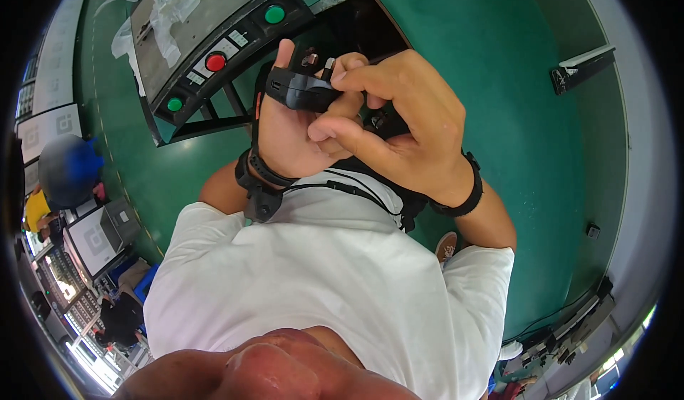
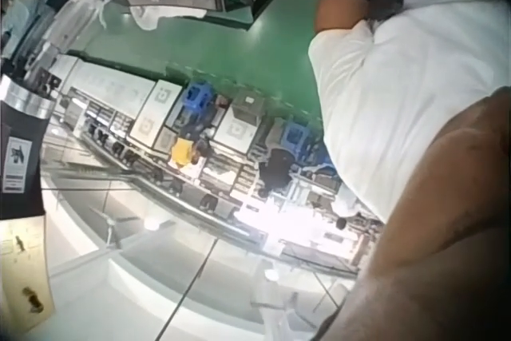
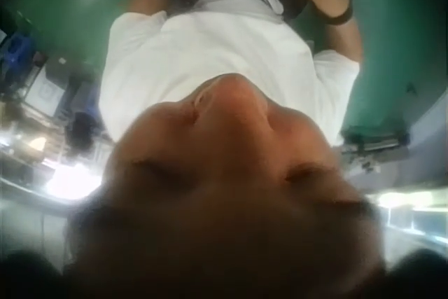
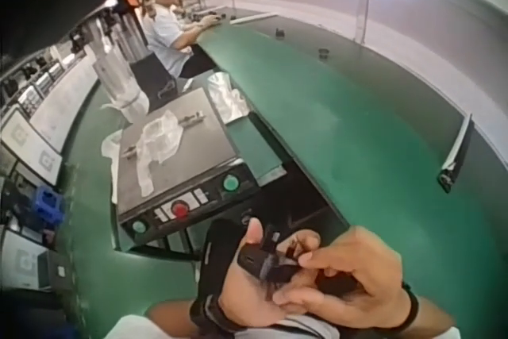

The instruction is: Assembling small electronic components using a manual press machine on a production line.

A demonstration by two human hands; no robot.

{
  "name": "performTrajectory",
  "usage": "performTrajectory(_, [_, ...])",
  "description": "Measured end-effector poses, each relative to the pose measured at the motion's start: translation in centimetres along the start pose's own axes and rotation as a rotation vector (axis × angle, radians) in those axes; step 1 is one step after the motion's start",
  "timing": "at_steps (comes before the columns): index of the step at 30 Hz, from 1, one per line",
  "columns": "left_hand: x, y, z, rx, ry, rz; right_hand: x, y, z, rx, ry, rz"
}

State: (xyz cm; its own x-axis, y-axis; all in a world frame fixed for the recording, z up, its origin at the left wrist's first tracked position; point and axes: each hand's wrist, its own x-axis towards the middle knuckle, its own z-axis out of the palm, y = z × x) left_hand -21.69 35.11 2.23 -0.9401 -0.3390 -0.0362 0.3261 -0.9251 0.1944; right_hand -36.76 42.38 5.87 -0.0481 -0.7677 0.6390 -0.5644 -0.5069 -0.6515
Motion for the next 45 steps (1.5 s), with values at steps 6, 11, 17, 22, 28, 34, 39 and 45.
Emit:
performTrajectory(6, [0.8, -1.0, 0.4, -0.184, -0.201, -0.086, 0.0, 0.1, -0.3, 0.026, 0.001, -0.021])
performTrajectory(11, [1.5, -1.2, 1.1, -0.205, -0.132, -0.147, -0.3, 0.3, -1.0, -0.034, -0.028, -0.003])
performTrajectory(17, [2.1, -1.6, 0.0, -0.289, -0.324, -0.148, -0.5, 0.2, -1.1, -0.035, -0.032, -0.011])
performTrajectory(22, [2.0, -1.6, 0.2, -0.3, -0.308, -0.142, -0.7, 0.6, -0.5, -0.072, 0.051, -0.075])
performTrajectory(28, [1.8, -1.5, 0.5, -0.125, -0.174, -0.065, -0.3, -0.7, -0.7, -0.115, -0.069, 0.014])
performTrajectory(34, [1.9, -1.6, 0.6, -0.118, -0.165, -0.009, -0.4, -0.4, -0.5, -0.123, -0.006, -0.064])
performTrajectory(39, [1.5, -1.4, -0.8, 0.333, 0.074, 0.126, -0.1, -0.3, -0.8, -0.115, 0.069, -0.133])
performTrajectory(45, [-0.3, -0.8, 0.7, 0.774, 0.125, 0.394, -0.2, -0.2, -1.4, -0.164, 0.046, -0.121])
